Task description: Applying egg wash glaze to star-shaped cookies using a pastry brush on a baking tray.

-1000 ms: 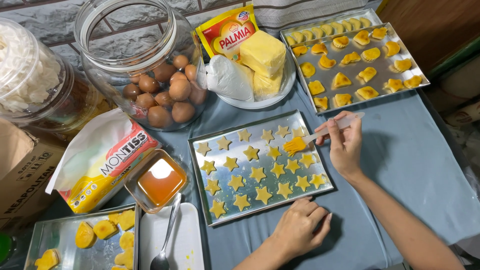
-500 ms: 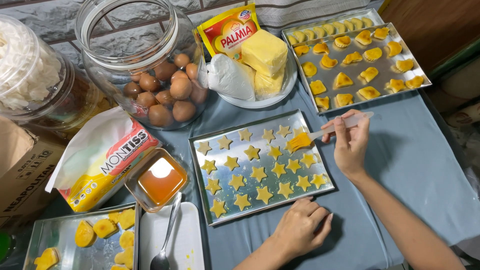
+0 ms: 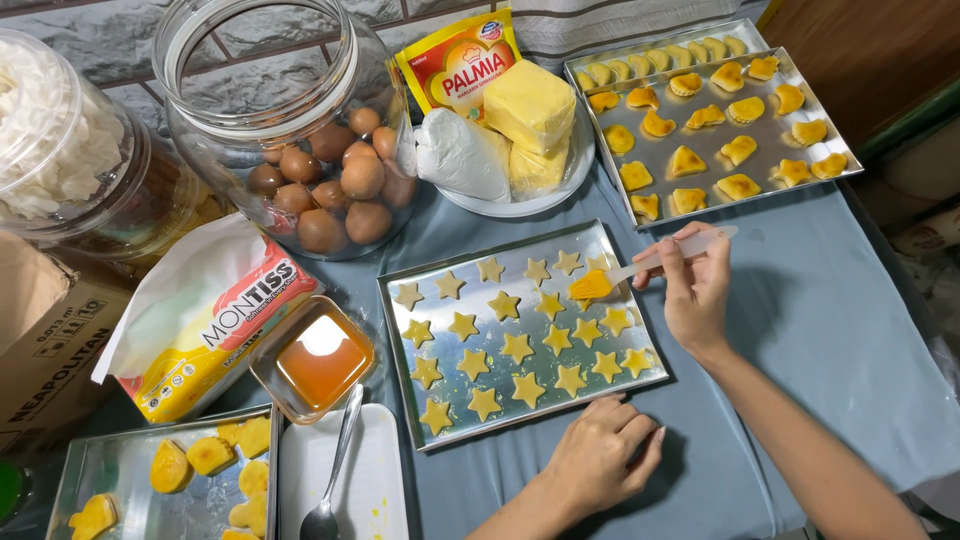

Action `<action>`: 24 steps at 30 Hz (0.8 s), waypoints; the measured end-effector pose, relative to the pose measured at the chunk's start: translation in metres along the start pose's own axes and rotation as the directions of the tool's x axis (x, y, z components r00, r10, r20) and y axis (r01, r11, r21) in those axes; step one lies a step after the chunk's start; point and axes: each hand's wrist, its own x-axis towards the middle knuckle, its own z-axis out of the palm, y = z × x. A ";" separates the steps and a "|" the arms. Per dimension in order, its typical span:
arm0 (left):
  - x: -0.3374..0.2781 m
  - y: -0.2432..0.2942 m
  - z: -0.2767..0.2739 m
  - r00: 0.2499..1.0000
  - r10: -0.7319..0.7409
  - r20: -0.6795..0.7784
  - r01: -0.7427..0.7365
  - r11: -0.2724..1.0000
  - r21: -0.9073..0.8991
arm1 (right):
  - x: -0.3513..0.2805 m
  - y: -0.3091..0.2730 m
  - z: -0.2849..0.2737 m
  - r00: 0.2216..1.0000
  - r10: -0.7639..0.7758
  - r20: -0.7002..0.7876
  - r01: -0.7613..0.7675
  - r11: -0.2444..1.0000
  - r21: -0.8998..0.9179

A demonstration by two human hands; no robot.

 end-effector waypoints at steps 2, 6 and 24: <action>0.000 0.000 -0.001 1.000 -0.006 0.009 0.006 1.000 -0.002 | 0.000 0.004 -0.001 1.000 0.018 0.013 -0.018 1.000 -0.021; 0.000 0.000 -0.002 0.999 -0.017 0.033 0.017 1.000 0.004 | 0.001 0.004 -0.003 0.999 -0.043 -0.026 0.040 0.996 -0.081; -0.001 -0.001 0.000 0.999 -0.021 0.043 0.022 1.000 -0.006 | -0.001 -0.001 0.000 1.000 0.029 0.005 -0.029 1.000 -0.008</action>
